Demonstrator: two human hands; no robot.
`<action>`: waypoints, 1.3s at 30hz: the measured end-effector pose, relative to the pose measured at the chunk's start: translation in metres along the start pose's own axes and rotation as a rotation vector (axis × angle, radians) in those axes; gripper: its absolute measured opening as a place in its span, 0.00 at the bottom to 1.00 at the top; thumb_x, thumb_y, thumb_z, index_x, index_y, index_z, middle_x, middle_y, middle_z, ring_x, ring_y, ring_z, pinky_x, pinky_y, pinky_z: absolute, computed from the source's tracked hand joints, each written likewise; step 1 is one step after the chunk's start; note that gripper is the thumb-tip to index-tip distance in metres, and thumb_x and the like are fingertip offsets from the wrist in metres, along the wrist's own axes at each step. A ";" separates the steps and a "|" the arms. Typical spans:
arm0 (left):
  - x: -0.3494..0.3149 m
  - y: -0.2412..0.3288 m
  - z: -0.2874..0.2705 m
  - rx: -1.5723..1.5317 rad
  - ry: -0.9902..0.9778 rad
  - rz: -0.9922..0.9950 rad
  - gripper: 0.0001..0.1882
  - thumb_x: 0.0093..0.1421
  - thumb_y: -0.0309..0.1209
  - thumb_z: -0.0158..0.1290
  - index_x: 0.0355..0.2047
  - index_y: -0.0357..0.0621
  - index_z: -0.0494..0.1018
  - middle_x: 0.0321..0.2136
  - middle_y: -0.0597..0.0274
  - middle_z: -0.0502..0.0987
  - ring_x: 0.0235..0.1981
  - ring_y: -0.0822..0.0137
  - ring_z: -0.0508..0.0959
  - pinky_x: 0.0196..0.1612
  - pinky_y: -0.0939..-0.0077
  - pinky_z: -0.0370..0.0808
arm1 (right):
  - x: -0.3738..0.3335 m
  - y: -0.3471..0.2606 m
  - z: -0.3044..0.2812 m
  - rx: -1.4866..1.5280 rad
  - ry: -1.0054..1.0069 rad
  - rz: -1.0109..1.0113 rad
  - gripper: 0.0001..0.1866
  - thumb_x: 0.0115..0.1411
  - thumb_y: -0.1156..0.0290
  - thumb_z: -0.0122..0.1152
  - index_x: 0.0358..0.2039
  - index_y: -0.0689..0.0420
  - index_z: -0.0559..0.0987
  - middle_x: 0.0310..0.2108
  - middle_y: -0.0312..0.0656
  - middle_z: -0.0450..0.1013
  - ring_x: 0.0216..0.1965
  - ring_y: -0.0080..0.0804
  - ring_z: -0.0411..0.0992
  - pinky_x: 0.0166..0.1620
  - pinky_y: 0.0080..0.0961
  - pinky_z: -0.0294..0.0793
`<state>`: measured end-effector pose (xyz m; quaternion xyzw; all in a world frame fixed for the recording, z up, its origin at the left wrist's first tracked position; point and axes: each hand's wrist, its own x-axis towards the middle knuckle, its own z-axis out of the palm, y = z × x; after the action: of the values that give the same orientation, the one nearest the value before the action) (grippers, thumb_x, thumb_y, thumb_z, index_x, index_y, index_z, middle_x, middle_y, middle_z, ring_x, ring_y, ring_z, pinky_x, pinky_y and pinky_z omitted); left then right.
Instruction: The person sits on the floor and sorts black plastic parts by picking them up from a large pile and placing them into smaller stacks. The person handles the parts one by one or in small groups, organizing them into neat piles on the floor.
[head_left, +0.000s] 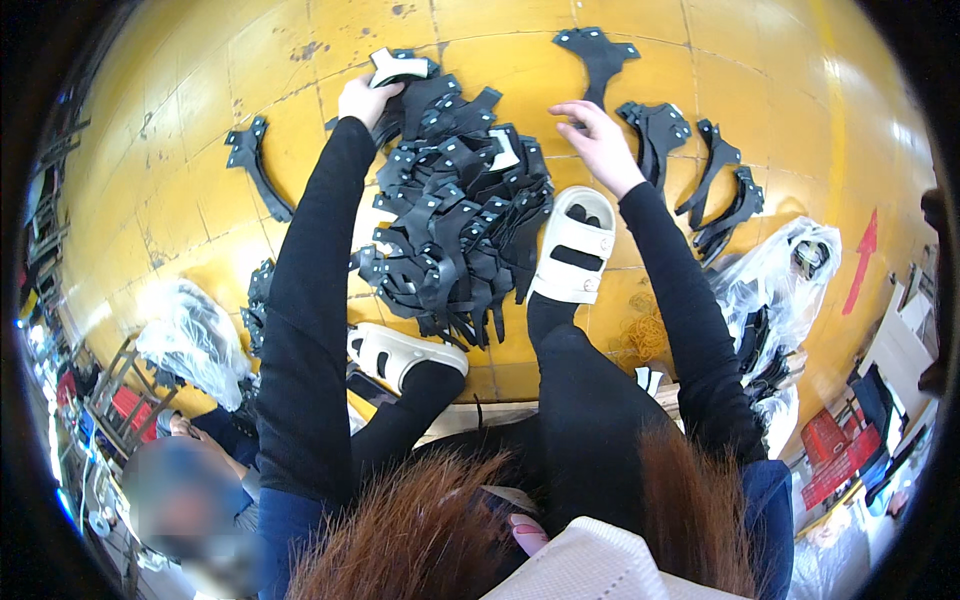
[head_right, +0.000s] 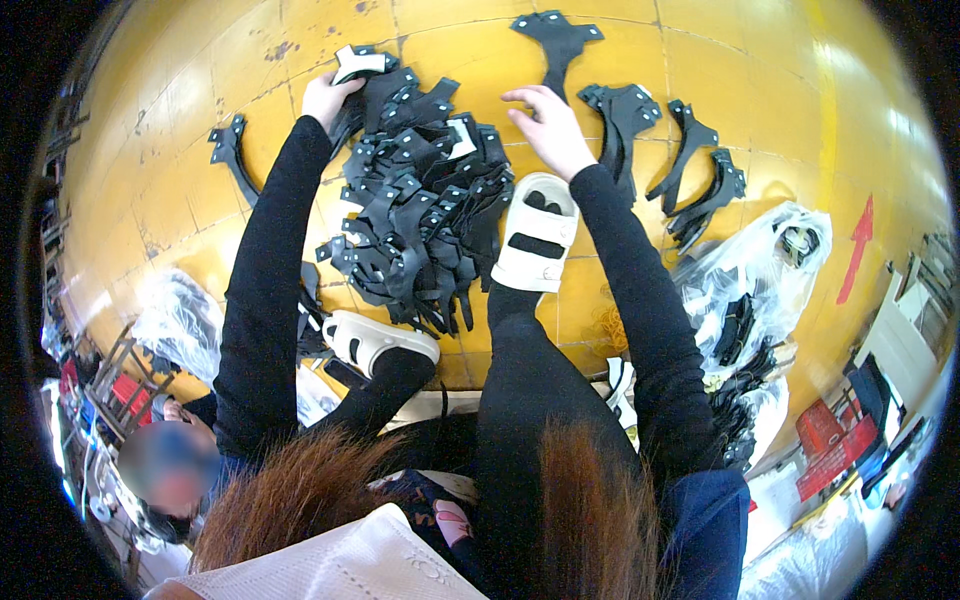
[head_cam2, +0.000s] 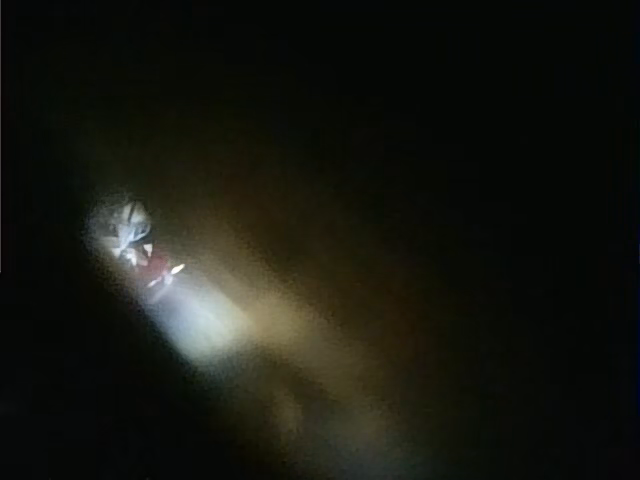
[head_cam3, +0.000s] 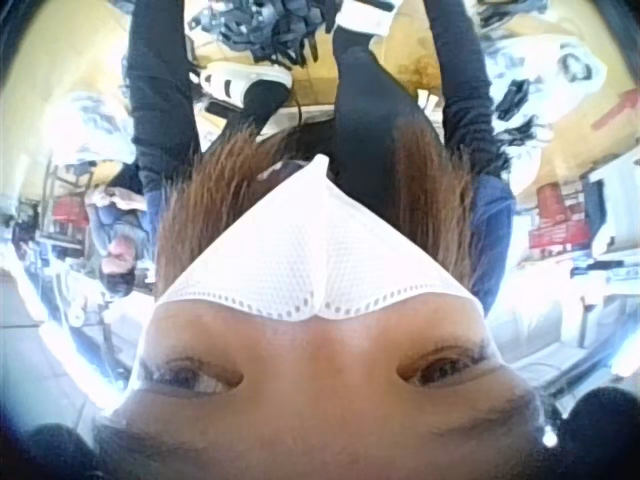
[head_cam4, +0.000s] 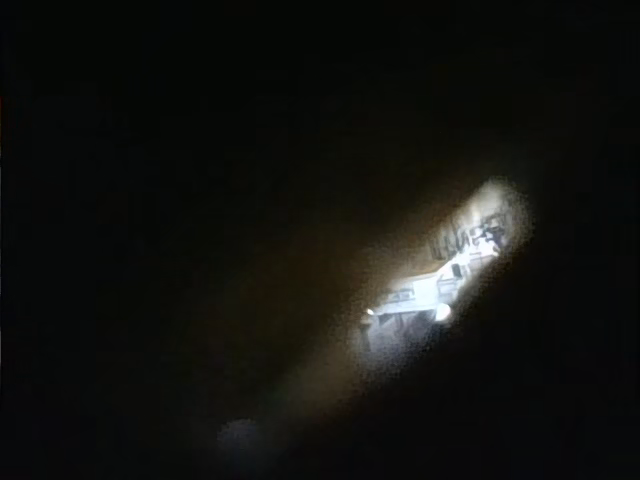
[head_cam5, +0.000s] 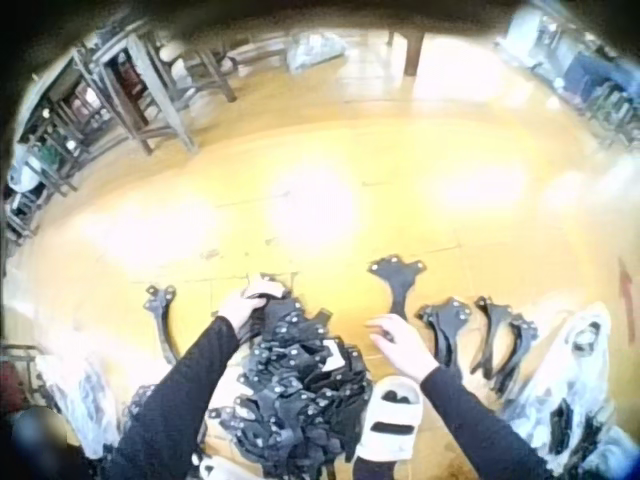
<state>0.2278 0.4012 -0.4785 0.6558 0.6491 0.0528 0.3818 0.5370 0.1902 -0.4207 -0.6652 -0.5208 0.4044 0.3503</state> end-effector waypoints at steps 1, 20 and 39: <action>0.003 -0.002 -0.001 0.015 -0.004 0.016 0.26 0.43 0.46 0.63 0.39 0.40 0.78 0.32 0.50 0.81 0.35 0.56 0.80 0.42 0.69 0.73 | 0.000 -0.001 0.002 0.001 -0.002 0.000 0.12 0.57 0.69 0.57 0.42 0.56 0.78 0.41 0.42 0.71 0.40 0.33 0.71 0.42 0.25 0.70; 0.007 0.029 0.008 0.291 0.076 0.205 0.27 0.45 0.39 0.62 0.44 0.38 0.74 0.39 0.44 0.77 0.43 0.49 0.77 0.48 0.63 0.71 | -0.024 0.002 0.022 0.080 -0.046 0.077 0.13 0.57 0.68 0.57 0.41 0.58 0.78 0.40 0.46 0.72 0.44 0.41 0.71 0.48 0.31 0.70; -0.001 0.025 0.010 0.320 0.072 0.350 0.23 0.47 0.26 0.59 0.46 0.41 0.73 0.40 0.49 0.75 0.45 0.52 0.75 0.50 0.65 0.70 | -0.035 0.010 0.031 -0.002 -0.100 0.080 0.13 0.58 0.69 0.56 0.42 0.57 0.77 0.42 0.45 0.70 0.42 0.36 0.72 0.47 0.29 0.71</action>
<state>0.2537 0.3998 -0.4706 0.8082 0.5387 0.0382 0.2347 0.5081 0.1555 -0.4367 -0.6647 -0.5113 0.4503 0.3066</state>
